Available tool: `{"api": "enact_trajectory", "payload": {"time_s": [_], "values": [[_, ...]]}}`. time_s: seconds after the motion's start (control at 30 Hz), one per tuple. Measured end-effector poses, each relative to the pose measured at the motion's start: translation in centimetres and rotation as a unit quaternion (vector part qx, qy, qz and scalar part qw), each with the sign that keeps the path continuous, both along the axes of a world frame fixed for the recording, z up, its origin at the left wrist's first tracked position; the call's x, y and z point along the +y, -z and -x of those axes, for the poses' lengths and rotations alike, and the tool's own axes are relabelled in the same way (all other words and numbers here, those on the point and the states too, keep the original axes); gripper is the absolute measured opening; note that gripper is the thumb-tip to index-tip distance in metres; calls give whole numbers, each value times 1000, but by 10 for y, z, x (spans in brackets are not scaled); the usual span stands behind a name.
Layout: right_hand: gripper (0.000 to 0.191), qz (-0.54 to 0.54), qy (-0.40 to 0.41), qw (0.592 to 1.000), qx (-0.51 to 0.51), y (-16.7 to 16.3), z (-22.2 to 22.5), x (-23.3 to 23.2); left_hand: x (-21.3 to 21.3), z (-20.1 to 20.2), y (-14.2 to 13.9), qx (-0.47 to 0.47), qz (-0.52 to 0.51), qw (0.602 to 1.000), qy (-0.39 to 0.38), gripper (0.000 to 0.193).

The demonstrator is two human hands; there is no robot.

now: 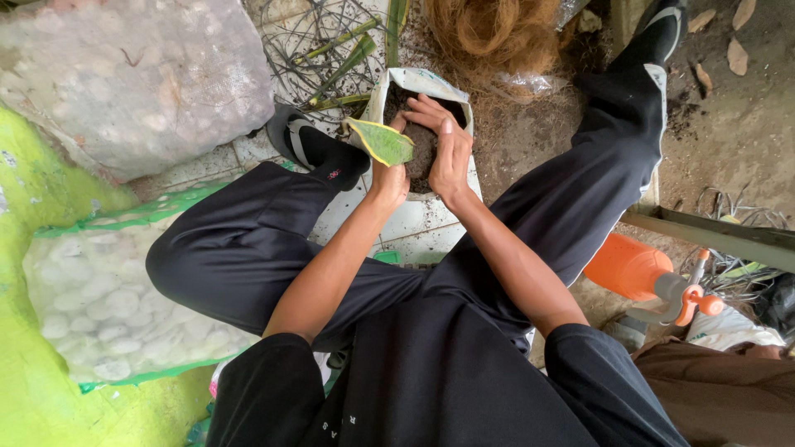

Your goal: The person sits on the floor and shapes a soil ball around the roots of a snake plant. They repeatedly grab soil from a white bag, press it onto the root ball, and mold it with both hands to form a compact ball around the plant base.

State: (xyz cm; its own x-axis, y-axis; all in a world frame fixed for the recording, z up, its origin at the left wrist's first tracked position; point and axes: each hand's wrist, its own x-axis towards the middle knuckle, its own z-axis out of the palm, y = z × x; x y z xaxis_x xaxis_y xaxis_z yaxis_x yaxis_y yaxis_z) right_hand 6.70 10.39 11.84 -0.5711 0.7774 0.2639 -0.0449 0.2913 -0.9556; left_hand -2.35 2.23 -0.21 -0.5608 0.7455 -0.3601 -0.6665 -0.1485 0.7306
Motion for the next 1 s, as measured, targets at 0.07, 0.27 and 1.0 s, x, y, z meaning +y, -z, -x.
{"api": "enact_trajectory", "payload": {"time_s": [0.07, 0.27, 1.0], "values": [[66, -1, 2, 1000, 8, 1, 0, -4, -5, -3, 3, -12, -17, 1000, 3, 47], [67, -10, -4, 1000, 22, 5, 3, -6, -2, 3, -18, -27, -8, 999, 17, 39], [57, 634, -158, 718, 240, 66, -12, 33, 25, 27, -106, 369, 146, 866, 304, 74]]}}
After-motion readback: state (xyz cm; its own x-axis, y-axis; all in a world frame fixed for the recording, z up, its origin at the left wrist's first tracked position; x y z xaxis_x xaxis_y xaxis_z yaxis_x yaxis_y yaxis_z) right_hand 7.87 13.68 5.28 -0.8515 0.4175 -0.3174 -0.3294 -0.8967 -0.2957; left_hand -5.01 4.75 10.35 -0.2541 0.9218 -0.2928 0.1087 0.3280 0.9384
